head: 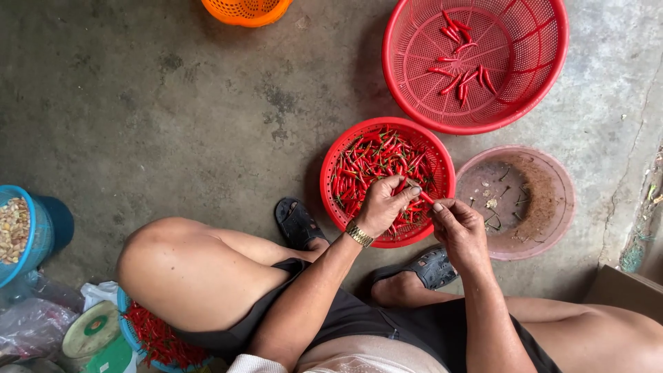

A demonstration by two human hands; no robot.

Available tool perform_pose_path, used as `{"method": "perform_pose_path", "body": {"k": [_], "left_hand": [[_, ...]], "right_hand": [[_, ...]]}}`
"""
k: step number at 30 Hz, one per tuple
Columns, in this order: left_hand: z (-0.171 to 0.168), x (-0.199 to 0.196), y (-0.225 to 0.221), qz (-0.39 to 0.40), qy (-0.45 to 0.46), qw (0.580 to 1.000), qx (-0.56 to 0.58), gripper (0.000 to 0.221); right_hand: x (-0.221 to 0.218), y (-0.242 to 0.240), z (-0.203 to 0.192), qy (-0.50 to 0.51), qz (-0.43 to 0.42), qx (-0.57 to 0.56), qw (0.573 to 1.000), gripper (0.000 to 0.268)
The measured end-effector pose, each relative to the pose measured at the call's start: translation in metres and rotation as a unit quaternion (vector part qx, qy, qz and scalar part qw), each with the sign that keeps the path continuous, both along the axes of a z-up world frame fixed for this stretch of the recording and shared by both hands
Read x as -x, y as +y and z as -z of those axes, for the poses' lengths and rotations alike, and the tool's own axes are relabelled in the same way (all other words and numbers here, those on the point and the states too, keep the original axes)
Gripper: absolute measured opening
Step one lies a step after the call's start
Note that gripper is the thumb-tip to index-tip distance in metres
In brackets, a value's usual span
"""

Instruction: Removing stems from red chili peppers by hand and sorting them into baskets.

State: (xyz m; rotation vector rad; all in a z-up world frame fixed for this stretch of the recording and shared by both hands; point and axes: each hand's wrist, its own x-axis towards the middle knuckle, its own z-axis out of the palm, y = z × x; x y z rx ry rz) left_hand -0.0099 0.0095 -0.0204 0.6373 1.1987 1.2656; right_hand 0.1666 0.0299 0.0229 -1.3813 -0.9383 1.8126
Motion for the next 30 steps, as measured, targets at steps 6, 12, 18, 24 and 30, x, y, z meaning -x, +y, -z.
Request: {"method": "perform_pose_path", "body": {"k": [6,12,18,24,30], "left_hand": [[-0.023,0.001,0.001,-0.010,-0.149,0.986,0.076,0.013],[-0.045,-0.016,0.012,-0.005,-0.021,0.999,0.049,0.021],[-0.073,-0.017,0.017,0.021,0.079,0.996,0.042,0.029],[-0.007,-0.020,-0.004,-0.011,-0.060,0.997,0.055,0.029],[-0.002,-0.003,0.028,-0.081,-0.185,0.949,0.243,0.025]], "right_hand": [[0.003,0.001,-0.004,-0.013,0.001,-0.011,1.000,0.011],[0.006,0.008,-0.014,-0.073,-0.003,0.023,0.997,0.013],[0.013,0.001,-0.008,-0.025,0.003,0.035,0.999,0.015],[0.014,-0.001,-0.012,0.070,0.012,0.077,0.994,0.011],[0.017,0.005,-0.012,0.078,0.076,0.092,0.990,0.021]]}}
